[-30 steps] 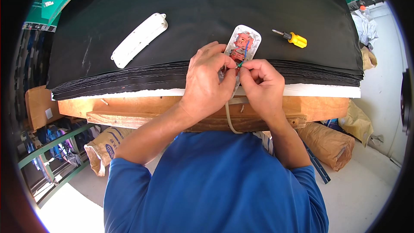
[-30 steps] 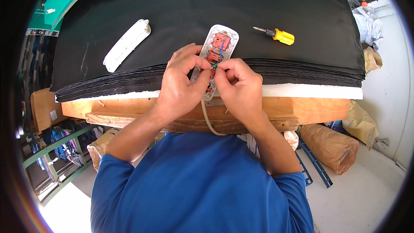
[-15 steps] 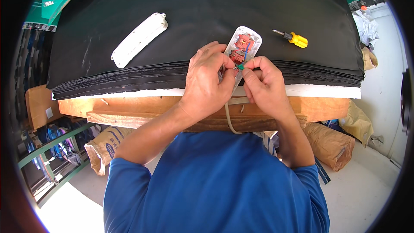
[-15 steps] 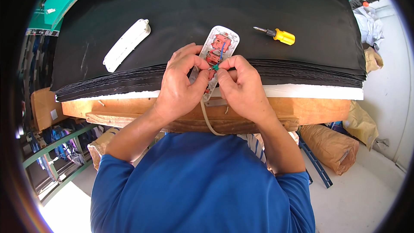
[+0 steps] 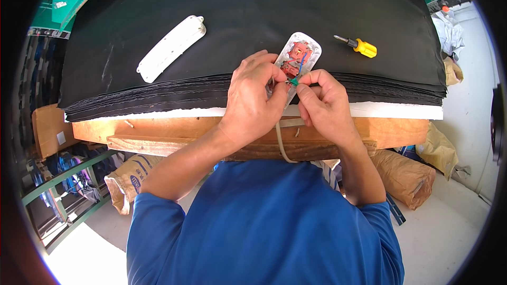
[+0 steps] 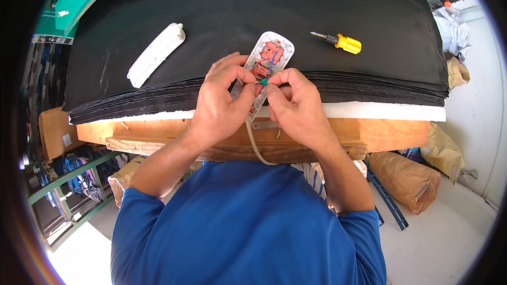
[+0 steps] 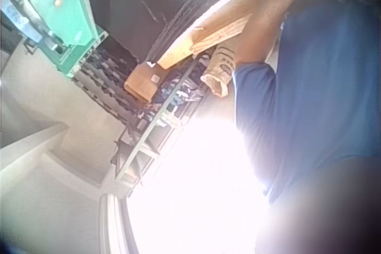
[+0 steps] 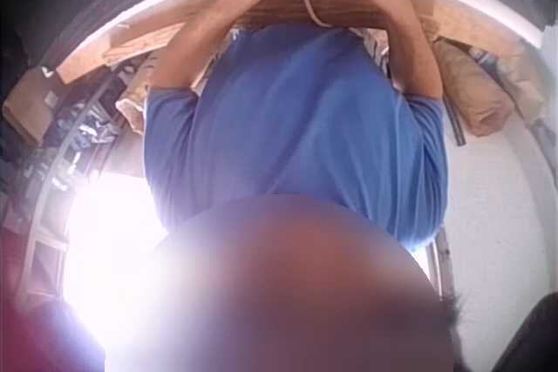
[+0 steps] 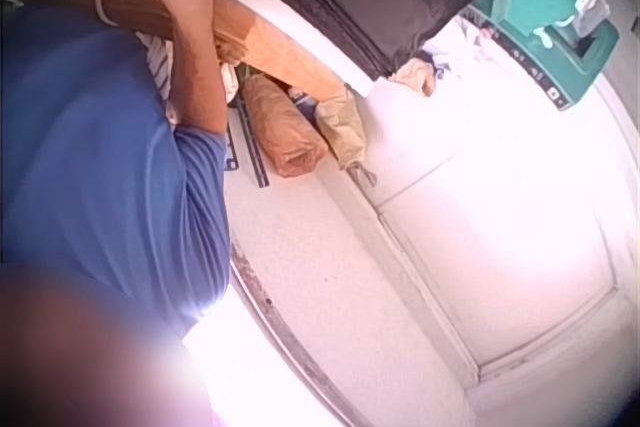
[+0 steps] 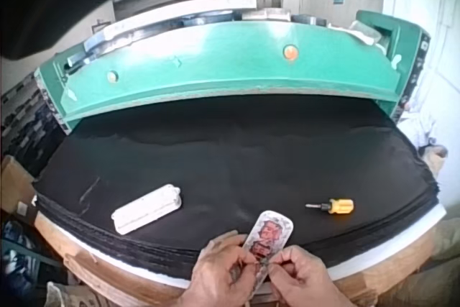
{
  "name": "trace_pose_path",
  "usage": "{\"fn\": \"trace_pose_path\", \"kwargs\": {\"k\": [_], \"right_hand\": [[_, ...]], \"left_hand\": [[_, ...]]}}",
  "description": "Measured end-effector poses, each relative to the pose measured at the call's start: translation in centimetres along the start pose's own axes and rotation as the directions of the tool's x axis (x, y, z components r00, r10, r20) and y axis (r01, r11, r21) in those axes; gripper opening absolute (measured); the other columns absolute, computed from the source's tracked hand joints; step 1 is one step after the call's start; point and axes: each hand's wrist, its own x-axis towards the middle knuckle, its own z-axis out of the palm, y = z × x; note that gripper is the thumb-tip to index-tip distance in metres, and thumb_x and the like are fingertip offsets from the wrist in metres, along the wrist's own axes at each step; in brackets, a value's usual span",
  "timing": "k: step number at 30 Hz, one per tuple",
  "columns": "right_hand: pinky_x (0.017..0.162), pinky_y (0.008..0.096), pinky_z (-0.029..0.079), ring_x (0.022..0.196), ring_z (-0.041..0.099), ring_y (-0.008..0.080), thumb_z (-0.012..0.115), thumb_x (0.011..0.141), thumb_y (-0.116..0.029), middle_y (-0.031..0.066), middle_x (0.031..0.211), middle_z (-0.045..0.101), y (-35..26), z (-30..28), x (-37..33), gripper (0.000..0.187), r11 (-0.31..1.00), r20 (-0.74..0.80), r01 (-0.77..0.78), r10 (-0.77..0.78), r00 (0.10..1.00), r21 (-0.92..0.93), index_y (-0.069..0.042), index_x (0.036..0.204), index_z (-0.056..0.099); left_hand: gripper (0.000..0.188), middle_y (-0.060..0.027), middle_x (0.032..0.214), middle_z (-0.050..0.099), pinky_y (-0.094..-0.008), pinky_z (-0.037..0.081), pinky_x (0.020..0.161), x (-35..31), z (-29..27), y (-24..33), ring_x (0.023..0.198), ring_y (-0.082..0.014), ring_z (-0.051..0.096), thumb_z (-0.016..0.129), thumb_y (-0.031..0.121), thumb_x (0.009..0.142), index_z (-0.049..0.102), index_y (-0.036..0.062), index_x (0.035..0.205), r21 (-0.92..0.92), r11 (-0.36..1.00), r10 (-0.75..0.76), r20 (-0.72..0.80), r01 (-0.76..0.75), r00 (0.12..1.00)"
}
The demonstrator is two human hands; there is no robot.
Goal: Connecting electrical wires to the internal terminals of a power strip using a screwdriver.
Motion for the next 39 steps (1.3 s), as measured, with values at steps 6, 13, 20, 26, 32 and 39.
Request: {"fn": "trace_pose_path", "kwargs": {"k": [6,13,20,26,32,39], "right_hand": [[0.045,0.0247,0.041,0.050,0.052,0.0070,0.058,0.102,-0.008,0.0030,0.064,0.060,-0.2,-0.1,0.1,0.010,0.999,0.011,-0.029,0.028,1.000,0.019,0.000,0.108,0.056],[0.044,0.0250,0.041,0.049,0.052,0.0073,0.060,0.102,-0.009,0.0031,0.062,0.060,-0.1,-0.2,0.1,0.011,0.999,0.035,-0.029,0.027,0.999,0.046,0.000,0.107,0.056],[0.045,0.0250,0.042,0.049,0.052,0.0077,0.060,0.102,-0.011,0.0033,0.063,0.060,-0.1,-0.1,-0.1,0.013,0.998,0.016,-0.052,0.051,0.999,0.028,0.001,0.109,0.058],[0.044,0.0251,0.042,0.047,0.051,0.0081,0.060,0.103,-0.013,0.0038,0.063,0.060,0.1,0.4,-0.8,0.017,0.996,-0.009,-0.068,0.068,0.998,0.052,0.002,0.110,0.058],[0.044,0.0238,0.042,0.048,0.052,0.0072,0.062,0.104,-0.017,0.0041,0.064,0.062,0.4,1.0,-1.3,0.021,0.987,-0.065,-0.117,0.125,0.990,0.111,0.002,0.113,0.060],[0.048,0.0222,0.045,0.054,0.057,0.0061,0.063,0.104,-0.013,0.0035,0.068,0.065,0.9,1.6,-1.6,0.017,0.998,-0.124,-0.025,0.032,0.992,0.058,0.002,0.110,0.064]], "left_hand": [[0.009,-0.0211,0.116,0.070,-0.0483,0.046,0.104,0.0,-0.1,0.0,0.120,-0.0411,0.062,0.072,-0.002,0.084,0.065,-0.0008,0.091,0.025,1.000,-0.003,0.012,0.003,1.000],[0.010,-0.0213,0.117,0.070,-0.0482,0.046,0.104,0.0,-0.2,-0.1,0.121,-0.0410,0.062,0.071,-0.002,0.084,0.065,-0.0009,0.092,-0.006,1.000,0.008,0.012,-0.008,1.000],[0.013,-0.0204,0.116,0.070,-0.0467,0.048,0.101,0.1,-0.4,0.3,0.118,-0.0396,0.063,0.071,-0.003,0.083,0.067,-0.0003,0.095,0.021,0.999,0.025,0.013,-0.025,1.000],[0.015,-0.0177,0.114,0.071,-0.0457,0.050,0.097,-0.2,-0.1,0.1,0.114,-0.0381,0.064,0.072,-0.003,0.082,0.072,0.0028,0.096,0.074,0.994,0.077,-0.029,-0.075,0.997],[0.017,-0.0173,0.113,0.070,-0.0468,0.051,0.094,0.0,-0.4,0.2,0.111,-0.0386,0.065,0.073,-0.001,0.080,0.073,0.0037,0.096,0.148,0.980,0.134,0.012,-0.134,0.991],[0.015,-0.0154,0.109,0.069,-0.0421,0.053,0.088,0.0,-0.5,0.1,0.104,-0.0367,0.066,0.075,-0.001,0.078,0.071,0.0041,0.092,0.029,0.996,0.089,-0.043,-0.088,0.995]]}}
